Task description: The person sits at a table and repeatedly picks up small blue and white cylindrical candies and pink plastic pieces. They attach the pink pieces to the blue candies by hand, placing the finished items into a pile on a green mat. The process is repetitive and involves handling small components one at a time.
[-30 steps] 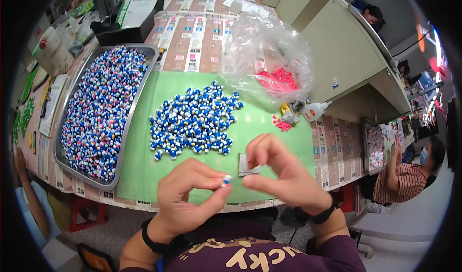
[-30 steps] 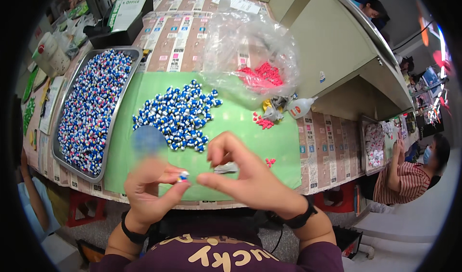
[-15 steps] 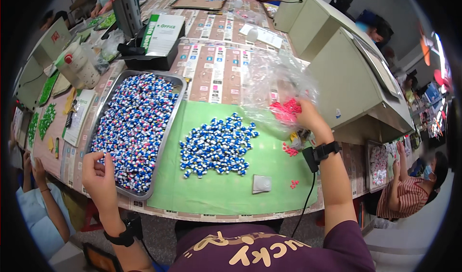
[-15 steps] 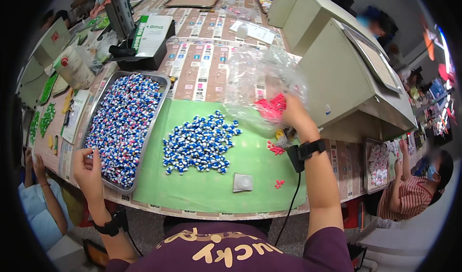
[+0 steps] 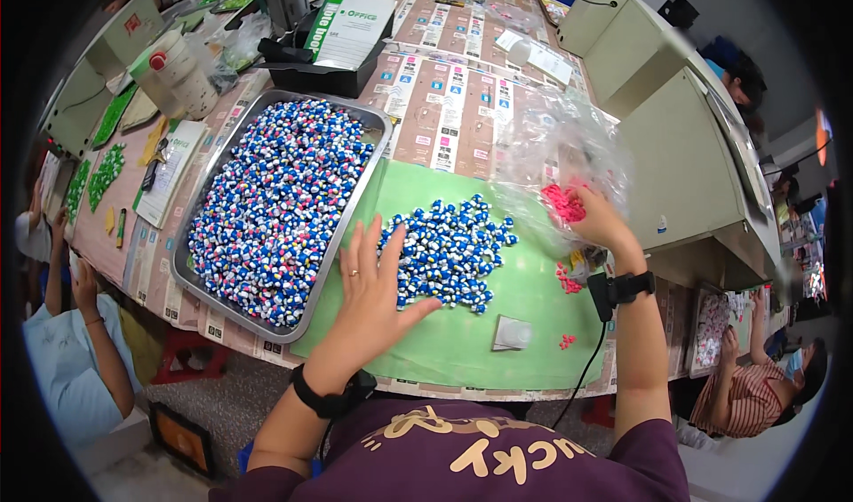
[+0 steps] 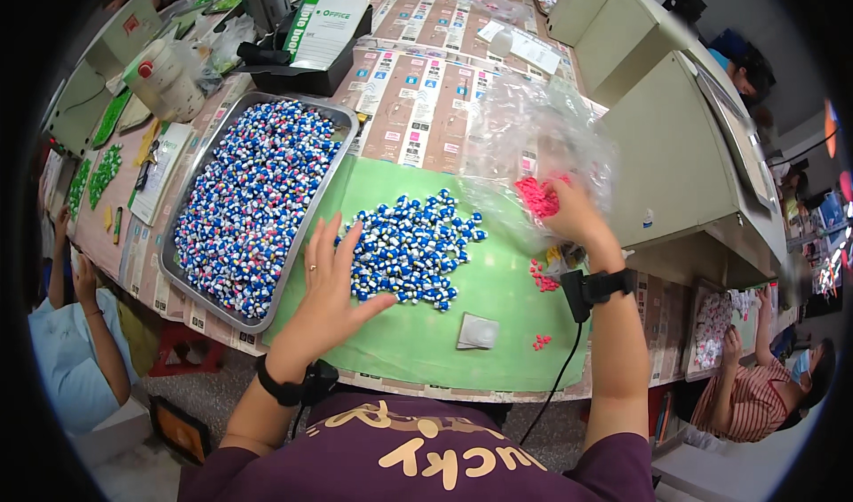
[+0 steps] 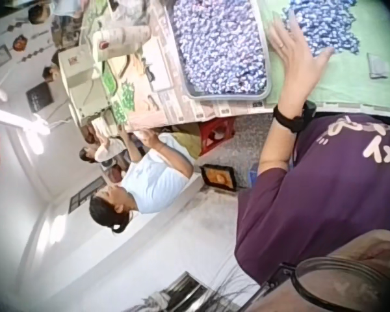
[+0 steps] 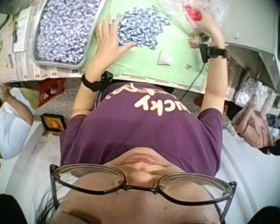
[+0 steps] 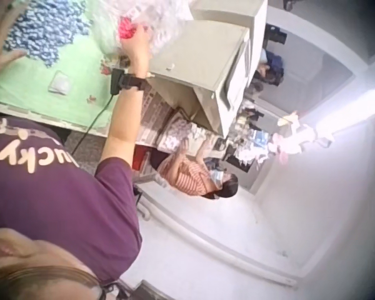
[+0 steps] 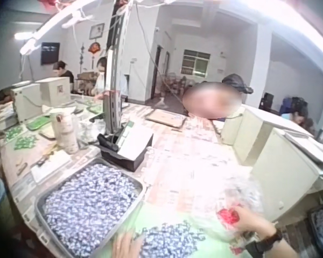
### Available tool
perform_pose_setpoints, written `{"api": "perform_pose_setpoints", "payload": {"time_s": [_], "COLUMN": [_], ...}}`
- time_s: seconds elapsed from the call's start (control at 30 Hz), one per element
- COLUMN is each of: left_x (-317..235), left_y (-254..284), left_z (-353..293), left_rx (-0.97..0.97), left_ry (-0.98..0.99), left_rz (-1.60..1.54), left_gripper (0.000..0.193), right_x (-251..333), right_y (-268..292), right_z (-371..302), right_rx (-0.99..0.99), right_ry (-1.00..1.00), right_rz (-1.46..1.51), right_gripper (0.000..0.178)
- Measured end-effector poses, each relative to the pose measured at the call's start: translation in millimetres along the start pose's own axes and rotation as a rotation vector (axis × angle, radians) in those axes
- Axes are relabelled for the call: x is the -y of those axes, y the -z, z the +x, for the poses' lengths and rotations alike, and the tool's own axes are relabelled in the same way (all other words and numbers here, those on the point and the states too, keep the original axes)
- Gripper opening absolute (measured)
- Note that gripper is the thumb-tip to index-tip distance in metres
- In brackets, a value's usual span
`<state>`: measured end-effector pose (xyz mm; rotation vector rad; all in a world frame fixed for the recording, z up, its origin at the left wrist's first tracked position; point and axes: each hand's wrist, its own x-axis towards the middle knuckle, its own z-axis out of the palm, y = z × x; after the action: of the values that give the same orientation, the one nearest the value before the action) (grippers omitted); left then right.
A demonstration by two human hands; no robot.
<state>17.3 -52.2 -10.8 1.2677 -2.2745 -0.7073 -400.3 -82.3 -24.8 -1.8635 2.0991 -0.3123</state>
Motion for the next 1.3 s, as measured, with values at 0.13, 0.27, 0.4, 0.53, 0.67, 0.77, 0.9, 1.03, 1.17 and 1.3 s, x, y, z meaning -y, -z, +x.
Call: {"api": "perform_pose_setpoints", "payload": {"time_s": [0.13,0.27,0.4,0.53,0.67,0.77,0.9,1.03,1.17,1.3], "left_x": [15.4,7.0,3.1,2.2,7.7,8.8,14.4,14.0,3.2,5.8], "left_y": [-23.2,-32.0,-34.9,-23.0,-3.4,9.4,4.8,-7.7,-8.8,-13.8], "left_z": [8.0,10.8,12.8,10.3,-0.5,-13.1,-28.6,-27.3,-23.3,-24.8], "left_rx": [0.072,0.143,0.14,0.093,0.042,-0.026,-0.001,-0.022,0.065,0.077], "left_ry": [-0.002,0.011,-0.046,-0.06,-0.006,-0.024,0.091,0.061,0.15,0.183], "left_rz": [-0.015,0.001,-0.042,-0.069,-0.043,0.047,-0.098,-0.174,-0.223,-0.29], "left_gripper": [0.11,0.114,0.113,0.11,0.103,0.089,0.066,0.046,0.042,0.037], "right_x": [2.5,0.0,-3.4,-2.5,24.1,31.8,56.4,64.9,67.0,73.6], "right_y": [1.9,0.3,5.1,18.4,41.3,51.1,36.5,4.2,-10.6,-9.1], "right_z": [8.0,9.4,8.6,-4.7,-34.5,-68.7,-121.3,-158.9,-174.9,-182.5], "right_rx": [-0.002,-0.064,-0.078,-0.106,-0.113,0.056,0.181,0.167,0.15,0.183], "right_ry": [-0.068,-0.189,-0.29,-0.257,-0.27,-0.21,-0.184,-0.164,-0.21,-0.155], "right_rz": [0.209,0.33,0.568,0.795,0.906,0.924,0.816,0.579,0.548,0.603], "right_gripper": [0.031,0.017,0.01,0.01,0.01,0.011,0.01,0.01,0.011,0.011]}}
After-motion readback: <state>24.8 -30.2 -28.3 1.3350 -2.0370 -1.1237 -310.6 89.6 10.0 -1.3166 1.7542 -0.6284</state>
